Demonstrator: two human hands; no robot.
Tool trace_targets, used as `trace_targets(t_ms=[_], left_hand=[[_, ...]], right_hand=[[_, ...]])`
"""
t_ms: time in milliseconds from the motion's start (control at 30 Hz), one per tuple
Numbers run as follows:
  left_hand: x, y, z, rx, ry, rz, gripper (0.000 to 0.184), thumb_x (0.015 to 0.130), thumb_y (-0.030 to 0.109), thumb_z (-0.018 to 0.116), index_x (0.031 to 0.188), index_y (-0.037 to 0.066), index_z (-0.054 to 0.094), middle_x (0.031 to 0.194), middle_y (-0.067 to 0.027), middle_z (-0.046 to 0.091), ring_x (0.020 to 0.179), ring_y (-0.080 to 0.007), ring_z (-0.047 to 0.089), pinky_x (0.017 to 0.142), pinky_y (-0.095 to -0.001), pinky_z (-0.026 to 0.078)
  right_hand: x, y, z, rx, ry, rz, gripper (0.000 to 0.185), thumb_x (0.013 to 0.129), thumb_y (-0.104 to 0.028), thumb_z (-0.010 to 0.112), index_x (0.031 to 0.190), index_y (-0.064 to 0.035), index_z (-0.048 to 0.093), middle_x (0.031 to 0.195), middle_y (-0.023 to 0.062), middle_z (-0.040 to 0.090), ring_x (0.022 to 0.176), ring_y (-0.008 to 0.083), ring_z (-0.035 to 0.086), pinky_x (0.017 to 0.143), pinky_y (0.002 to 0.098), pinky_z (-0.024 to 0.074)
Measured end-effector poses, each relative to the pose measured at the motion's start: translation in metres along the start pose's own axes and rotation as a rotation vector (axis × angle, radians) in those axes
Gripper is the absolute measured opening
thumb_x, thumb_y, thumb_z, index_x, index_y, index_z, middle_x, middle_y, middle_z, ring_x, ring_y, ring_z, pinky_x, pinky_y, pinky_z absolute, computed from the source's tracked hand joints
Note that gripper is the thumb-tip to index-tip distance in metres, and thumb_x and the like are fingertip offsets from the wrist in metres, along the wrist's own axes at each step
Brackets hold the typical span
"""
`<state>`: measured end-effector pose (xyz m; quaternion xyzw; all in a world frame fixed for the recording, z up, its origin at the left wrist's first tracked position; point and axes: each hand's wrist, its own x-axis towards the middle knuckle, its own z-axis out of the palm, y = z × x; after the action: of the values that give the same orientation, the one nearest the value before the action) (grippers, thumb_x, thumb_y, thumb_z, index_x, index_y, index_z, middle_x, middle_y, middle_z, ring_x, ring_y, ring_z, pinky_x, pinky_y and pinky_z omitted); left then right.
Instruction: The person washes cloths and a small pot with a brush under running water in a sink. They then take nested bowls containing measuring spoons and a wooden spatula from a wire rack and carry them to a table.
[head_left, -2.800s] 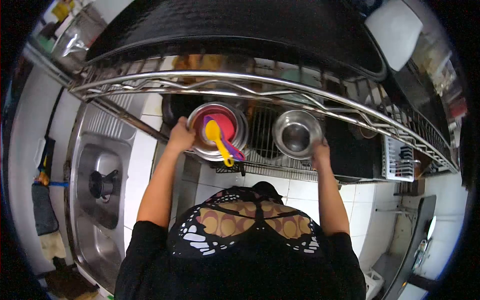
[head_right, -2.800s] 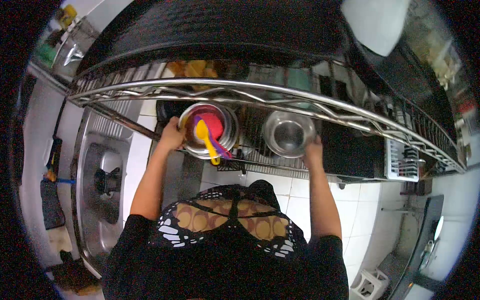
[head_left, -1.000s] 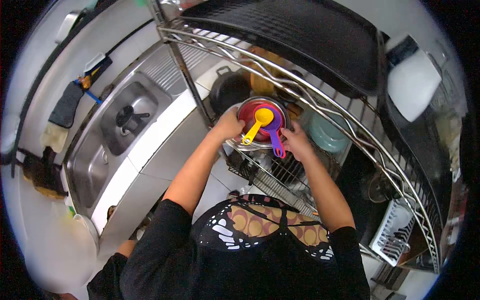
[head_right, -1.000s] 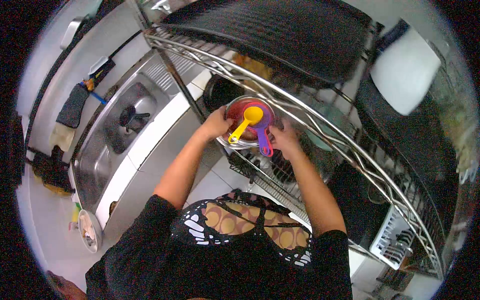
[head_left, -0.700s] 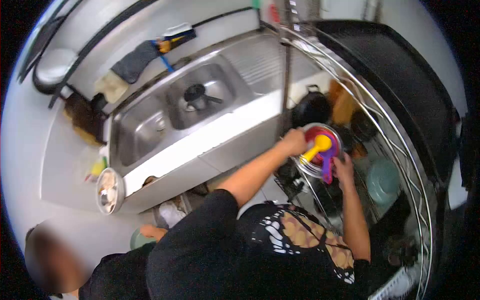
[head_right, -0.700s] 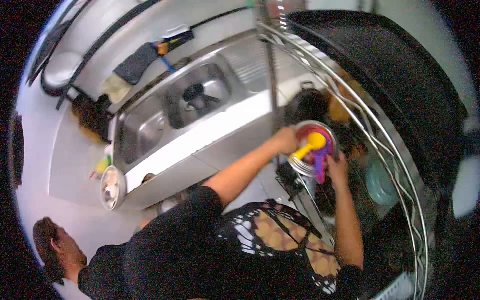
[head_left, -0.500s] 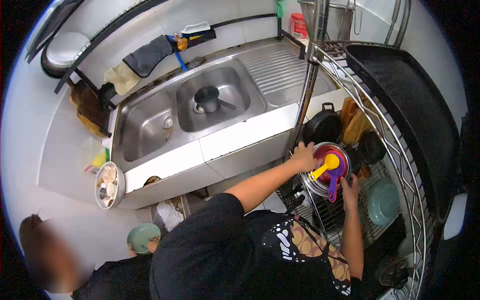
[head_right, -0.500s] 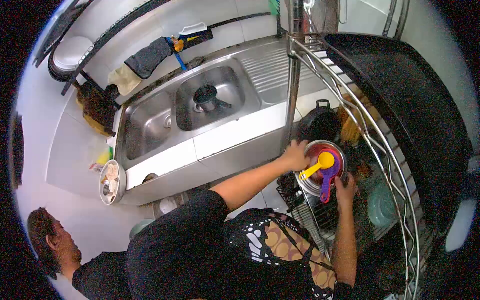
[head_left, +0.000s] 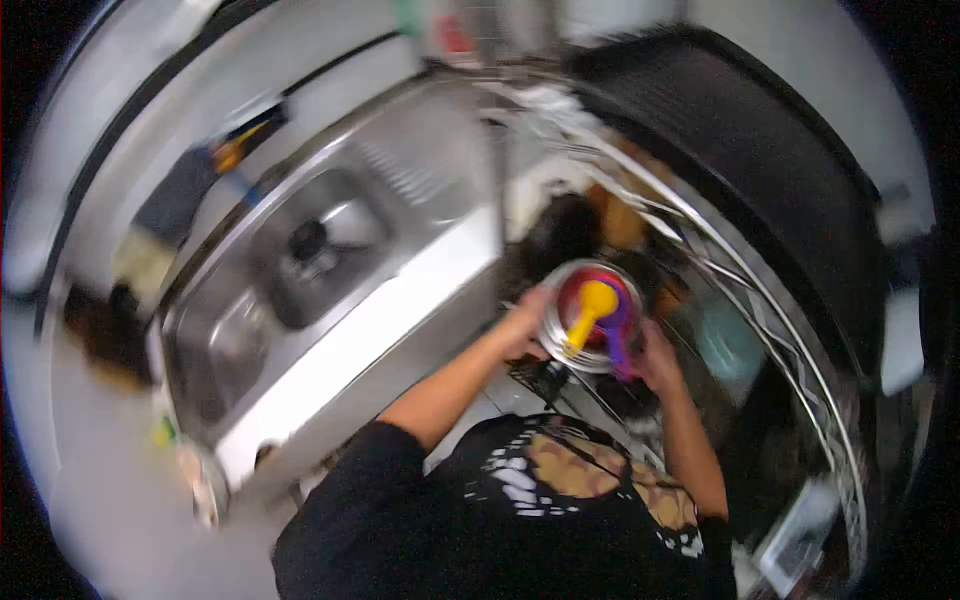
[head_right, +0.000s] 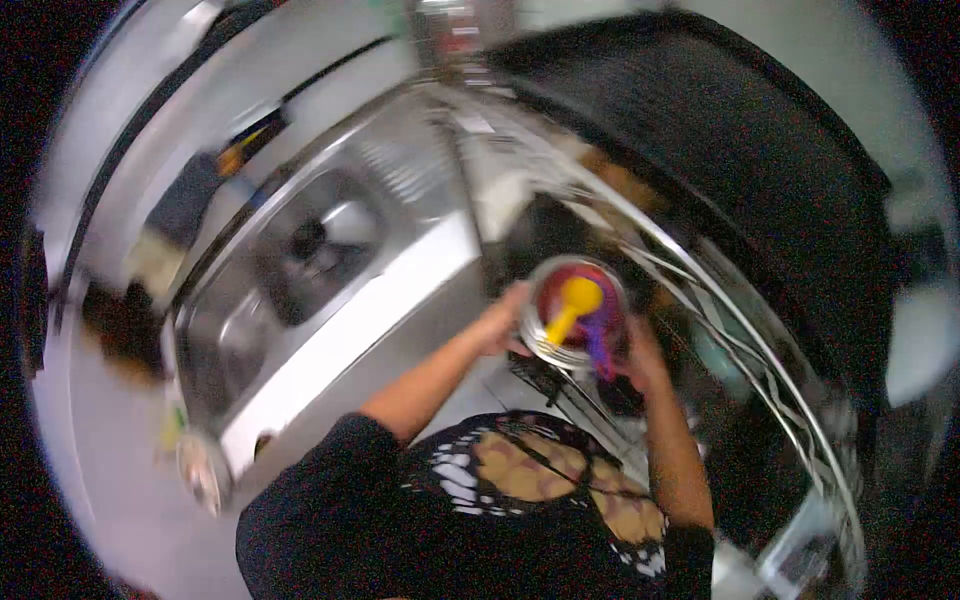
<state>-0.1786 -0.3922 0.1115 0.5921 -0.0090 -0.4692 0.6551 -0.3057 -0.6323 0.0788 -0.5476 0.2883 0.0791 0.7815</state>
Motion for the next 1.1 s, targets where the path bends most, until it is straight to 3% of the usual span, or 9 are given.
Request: trace_targets(t_ms=[67,267,467,600,633,733,767,933,1100], left_hand=[[0.015,-0.002,-0.013,-0.098,-0.183,-0.112,0.078,0.079,0.068,0.033,0.136,0.015,0.024,0.137,-0.0161,0.029,0.118,-0.0374,0.038,0.084,-0.0574,0.042],[0.026,0.000,-0.004,-0.030,-0.132,-0.033,0.063,0.082,0.050,0.050,0.130,0.017,0.027,0.121,-0.0093,0.048,0.098,-0.0280,0.057,0.066,-0.0474,0.054],[0.041,-0.007,-0.004,-0.058,-0.043,0.060,0.059,0.075,0.018,0.063,0.124,0.010,0.031,0.108,-0.0132,0.053,0.083,-0.0245,0.061,0.045,-0.0358,0.054],[0.032,-0.010,-0.015,0.022,-0.057,0.033,0.057,0.072,0.008,0.059,0.123,0.009,0.031,0.103,-0.0136,0.054,0.077,-0.0233,0.062,0.040,-0.0306,0.051],[0.020,-0.005,-0.008,-0.012,-0.051,0.052,0.057,0.071,0.004,0.057,0.122,0.008,0.032,0.096,-0.0123,0.056,0.066,-0.0210,0.062,0.037,-0.0280,0.049],[-0.002,0.002,0.009,-0.071,0.000,0.078,0.058,0.070,0.003,0.057,0.122,0.007,0.032,0.092,-0.0115,0.058,0.056,-0.0190,0.060,0.035,-0.0261,0.046],[-0.007,0.003,0.009,-0.040,-0.026,0.094,0.057,0.070,0.002,0.056,0.121,0.005,0.032,0.091,-0.0124,0.058,0.056,-0.0191,0.060,0.035,-0.0252,0.046],[-0.024,0.003,0.016,0.064,-0.153,0.054,0.060,0.068,0.001,0.056,0.122,0.003,0.031,0.096,-0.0137,0.057,0.064,-0.0190,0.062,0.037,-0.0233,0.047],[-0.028,0.002,0.052,0.170,-0.288,-0.036,0.073,0.066,0.001,0.058,0.128,0.006,0.020,0.110,-0.0147,0.050,0.084,-0.0237,0.061,0.056,-0.0312,0.056]], right_hand=[[0.004,0.003,-0.010,0.082,0.024,0.046,0.066,0.089,-0.050,0.036,0.139,-0.0143,0.013,0.142,0.0111,0.020,0.105,0.0377,0.048,0.080,0.0556,0.0437],[0.007,0.009,-0.012,0.123,-0.153,0.105,0.063,0.088,-0.023,0.041,0.139,-0.0148,0.003,0.130,0.0187,0.037,0.104,0.0367,0.052,0.076,0.0524,0.0490],[0.014,0.048,-0.005,0.189,-0.013,-0.016,0.078,0.074,0.004,0.044,0.139,-0.0135,0.003,0.121,0.0233,0.042,0.085,0.0333,0.060,0.070,0.0465,0.0534],[-0.028,0.025,0.021,0.253,-0.059,-0.066,0.086,0.076,0.004,0.046,0.139,-0.0186,-0.007,0.115,0.0207,0.048,0.086,0.0311,0.060,0.070,0.0419,0.0542],[-0.035,0.025,0.022,0.302,-0.066,0.011,0.085,0.073,0.005,0.047,0.140,-0.0197,0.001,0.124,0.0156,0.039,0.084,0.0253,0.060,0.067,0.0384,0.0546],[-0.057,0.022,0.024,0.352,-0.115,-0.004,0.086,0.073,0.005,0.046,0.140,-0.0232,0.000,0.114,0.0162,0.048,0.074,0.0242,0.062,0.066,0.0370,0.0550],[-0.060,0.029,0.022,0.418,-0.135,-0.022,0.087,0.077,0.003,0.046,0.139,-0.0262,-0.009,0.110,0.0219,0.051,0.070,0.0272,0.063,0.064,0.0381,0.0557],[-0.108,0.030,0.027,0.431,-0.104,-0.103,0.089,0.074,0.004,0.047,0.139,-0.0260,-0.006,0.117,0.0172,0.049,0.077,0.0265,0.063,0.065,0.0399,0.0557],[-0.147,0.064,0.011,0.573,-0.037,-0.188,0.094,0.070,0.005,0.051,0.139,-0.0274,-0.004,0.126,0.0132,0.043,0.087,0.0275,0.061,0.066,0.0416,0.0555]])
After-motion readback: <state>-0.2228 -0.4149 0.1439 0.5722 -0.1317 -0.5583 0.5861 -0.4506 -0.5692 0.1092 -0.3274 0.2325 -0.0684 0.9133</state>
